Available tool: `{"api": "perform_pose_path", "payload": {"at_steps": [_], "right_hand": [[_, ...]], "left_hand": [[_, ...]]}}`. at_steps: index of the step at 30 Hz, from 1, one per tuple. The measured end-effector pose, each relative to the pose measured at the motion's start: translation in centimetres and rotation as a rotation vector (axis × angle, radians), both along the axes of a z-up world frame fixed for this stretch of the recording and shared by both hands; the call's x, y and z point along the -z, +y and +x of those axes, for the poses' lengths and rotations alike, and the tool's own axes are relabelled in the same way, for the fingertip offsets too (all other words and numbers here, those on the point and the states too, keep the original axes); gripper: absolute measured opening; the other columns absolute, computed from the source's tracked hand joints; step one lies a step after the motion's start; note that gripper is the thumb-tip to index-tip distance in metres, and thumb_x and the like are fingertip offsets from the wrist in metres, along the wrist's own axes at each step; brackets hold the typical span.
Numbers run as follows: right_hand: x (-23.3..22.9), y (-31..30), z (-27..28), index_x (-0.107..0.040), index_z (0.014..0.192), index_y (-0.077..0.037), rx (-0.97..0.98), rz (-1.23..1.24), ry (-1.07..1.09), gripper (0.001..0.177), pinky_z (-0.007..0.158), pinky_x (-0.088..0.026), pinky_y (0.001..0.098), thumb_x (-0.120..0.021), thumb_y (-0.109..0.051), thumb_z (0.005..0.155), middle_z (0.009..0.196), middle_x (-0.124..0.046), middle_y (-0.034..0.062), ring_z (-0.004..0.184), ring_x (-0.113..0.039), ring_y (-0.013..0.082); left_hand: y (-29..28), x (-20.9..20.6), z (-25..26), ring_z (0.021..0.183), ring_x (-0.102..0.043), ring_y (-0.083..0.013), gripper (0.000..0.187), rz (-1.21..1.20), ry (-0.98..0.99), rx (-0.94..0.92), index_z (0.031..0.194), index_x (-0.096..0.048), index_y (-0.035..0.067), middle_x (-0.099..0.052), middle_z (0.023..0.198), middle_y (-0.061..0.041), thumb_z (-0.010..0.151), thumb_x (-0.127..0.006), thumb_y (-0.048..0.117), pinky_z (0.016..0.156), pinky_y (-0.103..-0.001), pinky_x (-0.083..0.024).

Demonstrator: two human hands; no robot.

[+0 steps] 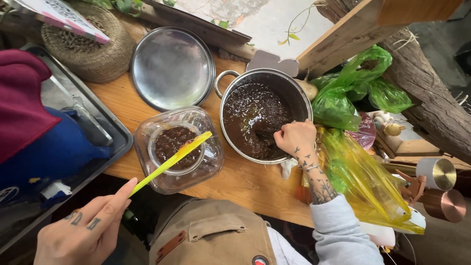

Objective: The person uses a metal spoon to scoop a thick, dark brown paste from a metal pot and transfers it into a clear glass jar. A green spatula is used to scrape the paste off the spoon and into the jar. The person repeats this scooping and scraping process multiple times.

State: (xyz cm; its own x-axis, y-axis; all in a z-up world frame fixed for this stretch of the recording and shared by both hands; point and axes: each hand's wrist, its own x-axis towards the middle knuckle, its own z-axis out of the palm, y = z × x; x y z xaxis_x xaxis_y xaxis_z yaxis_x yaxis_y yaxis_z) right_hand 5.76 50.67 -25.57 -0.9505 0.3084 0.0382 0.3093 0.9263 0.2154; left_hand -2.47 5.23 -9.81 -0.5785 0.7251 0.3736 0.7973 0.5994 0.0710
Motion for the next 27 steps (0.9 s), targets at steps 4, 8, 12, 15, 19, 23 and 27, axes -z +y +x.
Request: {"api": "perform_pose_path", "payload": {"at_steps": [4,8,12,15,19,23,27], "right_hand": [[0.3,0.4,0.0,-0.052,0.042,-0.013,-0.081,-0.004,0.026,0.035,0.065,-0.04,0.035,-0.045,-0.029,0.073,0.04,-0.052,0.0019,0.041,-0.049,0.0238],[0.5,0.4,0.2,-0.058,0.045,-0.019,0.036,-0.018,-0.049,0.056,0.069,-0.042,0.0351,-0.054,-0.055,0.087,0.042,-0.053,-0.0035,0.045,-0.053,0.0218],[1.0,0.6,0.5,-0.058,0.044,-0.022,0.103,-0.017,-0.069,0.06,0.07,-0.042,0.0337,-0.06,-0.065,0.086,0.042,-0.051,-0.0063,0.045,-0.051,0.0188],[2.1,1.1,0.8,-0.059,0.045,-0.024,0.083,0.009,-0.01,0.058,0.077,-0.042,0.0343,-0.061,-0.068,0.082,0.041,-0.05,-0.008,0.045,-0.051,0.0169],[2.1,1.2,0.9,-0.063,0.047,-0.024,0.102,-0.014,-0.032,0.059,0.082,-0.044,0.0362,-0.061,-0.073,0.079,0.042,-0.053,-0.0086,0.046,-0.053,0.016],[2.6,1.4,1.1,-0.061,0.044,-0.026,0.06,0.018,0.081,0.059,0.078,-0.044,0.0342,-0.066,-0.078,0.072,0.041,-0.05,-0.0089,0.046,-0.05,0.0154],[2.8,1.5,1.5,-0.055,0.042,-0.026,-0.08,0.084,0.259,0.058,0.064,-0.038,0.0306,-0.074,-0.073,0.069,0.04,-0.043,-0.0087,0.043,-0.042,0.0149]], "left_hand": [[0.0,-0.1,0.2,0.044,-0.04,-0.012,0.037,-0.01,-0.023,-0.007,0.132,-0.064,0.019,-0.059,0.072,0.01,0.096,-0.061,0.011,0.042,-0.027,-0.032],[-0.2,0.1,0.3,0.045,-0.042,-0.0116,0.036,-0.01,0.012,-0.012,0.131,-0.066,0.02,-0.062,0.077,0.01,0.097,-0.063,0.011,0.042,-0.027,-0.032],[-0.5,0.5,0.4,0.044,-0.04,-0.0118,0.035,-0.021,0.048,-0.02,0.132,-0.066,0.021,-0.063,0.078,0.011,0.098,-0.062,0.012,0.042,-0.026,-0.031],[-0.4,0.4,0.6,0.045,-0.041,-0.012,0.036,-0.006,0.019,-0.024,0.132,-0.066,0.021,-0.063,0.078,0.01,0.097,-0.062,0.011,0.043,-0.027,-0.033],[-0.4,0.4,0.6,0.046,-0.043,-0.0113,0.036,-0.014,0.031,-0.027,0.131,-0.066,0.021,-0.063,0.078,0.01,0.097,-0.063,0.012,0.043,-0.027,-0.033],[-0.5,0.4,0.6,0.046,-0.045,-0.0108,0.035,0.005,0.043,-0.022,0.131,-0.067,0.02,-0.065,0.08,0.011,0.097,-0.064,0.01,0.044,-0.026,-0.033],[-0.3,0.1,0.5,0.046,-0.043,-0.0103,0.034,0.031,0.015,-0.01,0.13,-0.067,0.018,-0.064,0.079,0.01,0.097,-0.065,0.009,0.044,-0.025,-0.034]]}}
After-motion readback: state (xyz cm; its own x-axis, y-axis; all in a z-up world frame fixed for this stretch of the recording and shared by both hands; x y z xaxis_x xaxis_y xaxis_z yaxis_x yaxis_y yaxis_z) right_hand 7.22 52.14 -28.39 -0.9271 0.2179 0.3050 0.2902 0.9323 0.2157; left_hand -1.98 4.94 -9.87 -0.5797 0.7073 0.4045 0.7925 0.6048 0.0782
